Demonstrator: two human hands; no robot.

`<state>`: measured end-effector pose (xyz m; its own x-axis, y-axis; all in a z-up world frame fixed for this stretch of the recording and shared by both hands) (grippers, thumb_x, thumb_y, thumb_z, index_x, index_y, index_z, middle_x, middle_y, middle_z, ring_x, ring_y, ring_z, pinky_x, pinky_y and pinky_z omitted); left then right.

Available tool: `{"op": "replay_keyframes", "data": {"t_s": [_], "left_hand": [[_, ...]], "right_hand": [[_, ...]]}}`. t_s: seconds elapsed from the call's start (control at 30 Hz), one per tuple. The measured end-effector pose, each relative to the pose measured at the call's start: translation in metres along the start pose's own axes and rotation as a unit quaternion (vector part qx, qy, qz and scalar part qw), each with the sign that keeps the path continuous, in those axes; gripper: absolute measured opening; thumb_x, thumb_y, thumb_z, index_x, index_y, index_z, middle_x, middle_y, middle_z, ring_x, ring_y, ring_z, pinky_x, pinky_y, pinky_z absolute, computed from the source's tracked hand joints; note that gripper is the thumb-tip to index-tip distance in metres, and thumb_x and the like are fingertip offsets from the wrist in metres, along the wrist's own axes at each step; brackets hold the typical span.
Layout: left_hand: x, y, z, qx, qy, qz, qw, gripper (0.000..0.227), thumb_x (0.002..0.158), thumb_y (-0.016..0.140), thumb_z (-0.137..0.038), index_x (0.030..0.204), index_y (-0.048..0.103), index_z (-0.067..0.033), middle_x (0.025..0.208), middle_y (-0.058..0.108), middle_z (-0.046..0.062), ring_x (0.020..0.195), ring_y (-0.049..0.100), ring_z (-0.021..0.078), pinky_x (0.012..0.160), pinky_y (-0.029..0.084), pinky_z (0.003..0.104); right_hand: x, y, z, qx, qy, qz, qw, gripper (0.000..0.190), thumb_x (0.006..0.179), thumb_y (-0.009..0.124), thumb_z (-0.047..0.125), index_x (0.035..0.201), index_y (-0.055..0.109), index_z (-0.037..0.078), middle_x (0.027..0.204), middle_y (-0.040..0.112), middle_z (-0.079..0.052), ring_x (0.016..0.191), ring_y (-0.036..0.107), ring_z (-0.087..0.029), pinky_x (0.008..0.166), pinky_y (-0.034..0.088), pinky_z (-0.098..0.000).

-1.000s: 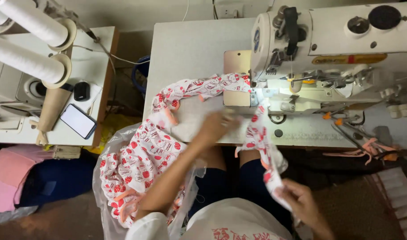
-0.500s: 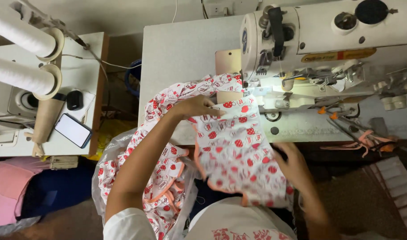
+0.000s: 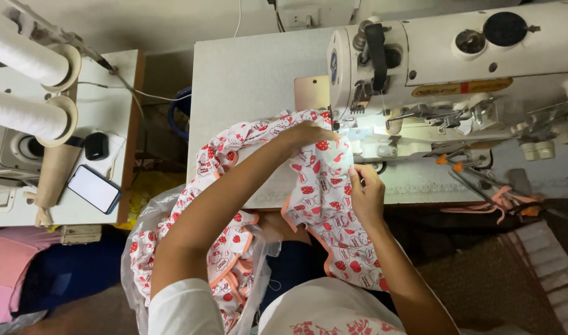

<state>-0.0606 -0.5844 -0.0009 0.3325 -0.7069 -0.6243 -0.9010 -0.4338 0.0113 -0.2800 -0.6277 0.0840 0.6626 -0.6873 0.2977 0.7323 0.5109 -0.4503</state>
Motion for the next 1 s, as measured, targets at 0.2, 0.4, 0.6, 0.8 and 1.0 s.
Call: {"op": "replay_keyframes", "data": {"t_s": [0.2, 0.4, 0.6, 0.8, 1.0], "left_hand": [[-0.003, -0.008, -0.026, 0.062, 0.168, -0.089, 0.98, 0.016, 0.079, 0.081, -0.018, 0.079, 0.074, -0.0034, 0.063, 0.064, 0.012, 0.056, 0.065, 0.018, 0.056, 0.055, 0.03], [-0.045, 0.007, -0.046, 0.149, 0.095, -0.021, 0.984, 0.024, 0.084, 0.08, -0.023, 0.083, 0.071, -0.0004, 0.065, 0.065, 0.011, 0.057, 0.063, 0.0174, 0.063, 0.054, 0.032], [-0.027, 0.003, -0.027, 0.047, 0.138, -0.067, 0.987, 0.015, 0.076, 0.08, -0.021, 0.081, 0.075, -0.0073, 0.075, 0.064, 0.011, 0.07, 0.066, 0.0193, 0.07, 0.056, 0.034], [-0.052, -0.011, -0.029, 0.198, 0.148, -0.041, 0.968, 0.029, 0.087, 0.079, -0.026, 0.071, 0.068, -0.0042, 0.059, 0.055, 0.009, 0.053, 0.055, 0.018, 0.062, 0.052, 0.028], [-0.049, -0.024, -0.032, 0.112, 0.208, -0.117, 0.965, 0.037, 0.08, 0.087, -0.031, 0.085, 0.067, -0.0005, 0.075, 0.055, 0.01, 0.072, 0.057, 0.0215, 0.067, 0.044, 0.033]], "right_hand": [[0.007, -0.013, -0.013, -0.005, 0.011, 0.009, 1.0, 0.015, 0.107, 0.061, 0.018, 0.1, 0.071, 0.01, 0.079, 0.061, -0.007, 0.079, 0.064, -0.028, 0.077, 0.051, -0.038], [0.006, -0.006, -0.008, 0.013, 0.002, 0.02, 1.0, 0.015, 0.107, 0.059, 0.016, 0.1, 0.071, 0.009, 0.079, 0.061, -0.009, 0.081, 0.065, -0.032, 0.078, 0.051, -0.0402], [0.005, -0.01, -0.018, 0.008, -0.006, 0.024, 1.0, 0.015, 0.106, 0.059, 0.015, 0.101, 0.071, 0.008, 0.082, 0.064, -0.01, 0.083, 0.066, -0.036, 0.08, 0.052, -0.0423], [0.013, -0.011, -0.025, -0.01, -0.015, 0.029, 0.999, 0.016, 0.108, 0.056, 0.016, 0.105, 0.069, 0.008, 0.085, 0.063, -0.011, 0.088, 0.066, -0.036, 0.084, 0.051, -0.0437], [-0.045, 0.029, -0.079, 0.138, 0.178, 0.05, 0.973, 0.033, 0.109, 0.05, 0.029, 0.118, 0.065, 0.002, 0.103, 0.064, -0.019, 0.103, 0.061, -0.038, 0.094, 0.045, -0.0521]]}}
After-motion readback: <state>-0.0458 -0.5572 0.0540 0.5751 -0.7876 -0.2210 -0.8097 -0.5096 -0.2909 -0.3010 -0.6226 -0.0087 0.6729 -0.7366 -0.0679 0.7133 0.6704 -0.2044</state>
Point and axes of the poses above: each hand's wrist, its own x-axis towards the middle knuckle, its own y-axis out of the palm, z = x × y, the point moved 9 cm from there along x, towards the middle knuckle
